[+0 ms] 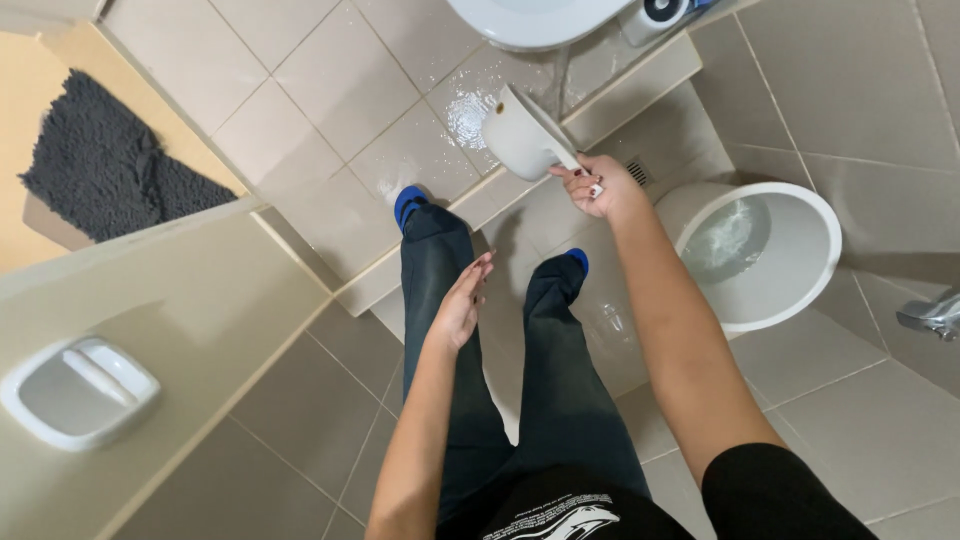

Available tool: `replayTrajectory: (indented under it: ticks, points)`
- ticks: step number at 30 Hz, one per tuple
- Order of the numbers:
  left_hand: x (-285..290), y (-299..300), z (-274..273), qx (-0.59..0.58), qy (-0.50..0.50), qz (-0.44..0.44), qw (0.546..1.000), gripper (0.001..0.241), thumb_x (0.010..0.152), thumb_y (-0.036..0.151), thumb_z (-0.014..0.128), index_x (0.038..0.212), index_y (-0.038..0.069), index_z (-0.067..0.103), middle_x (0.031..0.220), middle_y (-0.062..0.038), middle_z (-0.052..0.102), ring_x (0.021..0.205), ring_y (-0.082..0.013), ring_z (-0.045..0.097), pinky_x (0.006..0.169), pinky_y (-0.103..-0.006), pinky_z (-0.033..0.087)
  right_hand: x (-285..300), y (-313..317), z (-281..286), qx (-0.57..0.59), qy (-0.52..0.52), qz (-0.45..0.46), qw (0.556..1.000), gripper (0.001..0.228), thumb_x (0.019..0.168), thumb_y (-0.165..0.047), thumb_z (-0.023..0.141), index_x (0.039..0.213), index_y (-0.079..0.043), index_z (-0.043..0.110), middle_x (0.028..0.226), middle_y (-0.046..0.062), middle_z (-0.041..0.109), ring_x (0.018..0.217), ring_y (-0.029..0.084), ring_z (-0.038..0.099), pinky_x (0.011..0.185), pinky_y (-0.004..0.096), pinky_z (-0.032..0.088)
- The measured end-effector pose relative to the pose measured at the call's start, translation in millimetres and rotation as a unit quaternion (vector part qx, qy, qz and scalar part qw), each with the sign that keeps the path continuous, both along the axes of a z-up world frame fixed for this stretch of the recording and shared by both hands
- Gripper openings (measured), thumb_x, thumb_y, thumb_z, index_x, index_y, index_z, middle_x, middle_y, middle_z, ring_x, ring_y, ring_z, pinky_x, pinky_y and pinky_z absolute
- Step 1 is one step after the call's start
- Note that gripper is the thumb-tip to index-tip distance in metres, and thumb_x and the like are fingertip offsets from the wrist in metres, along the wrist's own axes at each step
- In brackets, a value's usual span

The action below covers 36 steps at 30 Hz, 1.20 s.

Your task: The person scoops water from a bucket using a white plastic ladle and pours it onto the tiled floor near the toilet. They then use a handheld bidet sprayer to rinse the floor and the toilet bowl, directing the water stream across the tiles and into the bowl.

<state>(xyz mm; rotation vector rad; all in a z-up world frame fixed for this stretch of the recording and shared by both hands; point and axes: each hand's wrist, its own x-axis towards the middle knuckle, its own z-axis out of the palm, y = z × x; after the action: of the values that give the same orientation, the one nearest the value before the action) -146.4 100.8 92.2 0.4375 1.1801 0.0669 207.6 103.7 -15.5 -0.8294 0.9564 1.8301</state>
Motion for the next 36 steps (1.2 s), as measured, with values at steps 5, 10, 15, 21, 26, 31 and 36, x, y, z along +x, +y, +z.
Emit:
replayTrajectory:
  ticks: [5, 10, 15, 21, 26, 31, 36]
  points:
    - [-4.2, -18.3, -8.7, -0.028, -0.001, 0.027, 0.999, 0.047, 0.104, 0.044, 0.048, 0.146, 0.026, 0.055, 0.149, 0.005, 0.053, 0.147, -0.018, 0.034, 0.121, -0.0546, 0.011, -33.3, 5.9, 15.5, 0.06, 0.074, -0.041, 0.995, 0.058, 0.112, -0.037, 0.039, 0.141, 0.013, 0.045, 0.069, 0.001, 0.046, 0.04, 0.004, 0.034, 0.034, 0.021, 0.024]
    - [4.7, -32.5, -12.5, -0.044, -0.001, 0.038, 0.998, 0.046, 0.105, 0.044, 0.05, 0.147, 0.024, 0.057, 0.144, 0.006, 0.054, 0.133, -0.0196, 0.039, 0.121, -0.0508, 0.021, -38.7, -43.7, 36.3, 0.104, 0.09, -0.092, 0.986, 0.056, 0.115, -0.032, 0.04, 0.144, 0.015, 0.044, 0.073, 0.002, 0.049, 0.041, 0.005, 0.035, 0.035, 0.02, 0.026]
    - [24.5, -36.5, -18.2, -0.058, -0.038, 0.03, 0.997, 0.048, 0.105, 0.044, 0.048, 0.147, 0.022, 0.055, 0.145, 0.002, 0.057, 0.13, -0.0183, 0.047, 0.114, -0.0428, 0.034, -40.6, -115.0, 134.8, -0.011, -0.393, 0.151, 0.907, 0.049, 0.109, -0.041, 0.042, 0.129, 0.0, 0.059, 0.064, 0.0, 0.05, 0.044, 0.008, 0.042, 0.038, 0.025, 0.033]
    - [65.4, -45.5, -19.9, -0.073, -0.09, 0.031, 0.993, 0.05, 0.106, 0.041, 0.046, 0.15, 0.017, 0.051, 0.152, -0.005, 0.054, 0.131, -0.0226, 0.055, 0.108, -0.039, 0.046, -28.4, -268.9, 128.0, -0.18, -0.517, 0.176, 0.818, 0.043, 0.106, -0.043, 0.055, 0.112, 0.0, 0.057, 0.064, 0.002, 0.052, 0.045, 0.011, 0.045, 0.039, 0.031, 0.035]
    - [105.2, -65.2, -36.9, -0.083, -0.099, -0.009, 0.992, 0.054, 0.106, 0.042, 0.045, 0.152, 0.013, 0.047, 0.152, -0.007, 0.053, 0.136, -0.0249, 0.054, 0.109, -0.0404, 0.046, -25.8, -358.1, 80.0, -0.247, -0.534, 0.125, 0.799, 0.038, 0.107, -0.035, 0.054, 0.105, 0.003, 0.056, 0.065, 0.006, 0.054, 0.045, 0.015, 0.05, 0.04, 0.035, 0.038]
    - [147.4, -77.1, -49.0, -0.102, -0.105, -0.061, 0.987, 0.055, 0.107, 0.042, 0.044, 0.153, 0.013, 0.045, 0.153, -0.007, 0.052, 0.136, -0.0253, 0.052, 0.109, -0.0407, 0.044, -5.5, -394.9, 5.9, -0.321, -0.521, 0.127, 0.781, 0.038, 0.109, -0.03, 0.054, 0.1, 0.007, 0.058, 0.069, 0.013, 0.06, 0.049, 0.019, 0.056, 0.043, 0.036, 0.044]
    - [180.9, -79.4, -58.2, -0.079, -0.084, -0.12, 0.986, 0.054, 0.107, 0.042, 0.04, 0.152, 0.012, 0.045, 0.151, -0.007, 0.054, 0.136, -0.0235, 0.053, 0.111, -0.0394, 0.045, 24.3, -399.4, -48.3, -0.35, -0.477, 0.328, 0.736, 0.028, 0.105, -0.022, 0.056, 0.111, 0.004, 0.06, 0.088, 0.021, 0.071, 0.067, 0.026, 0.071, 0.058, 0.04, 0.055]
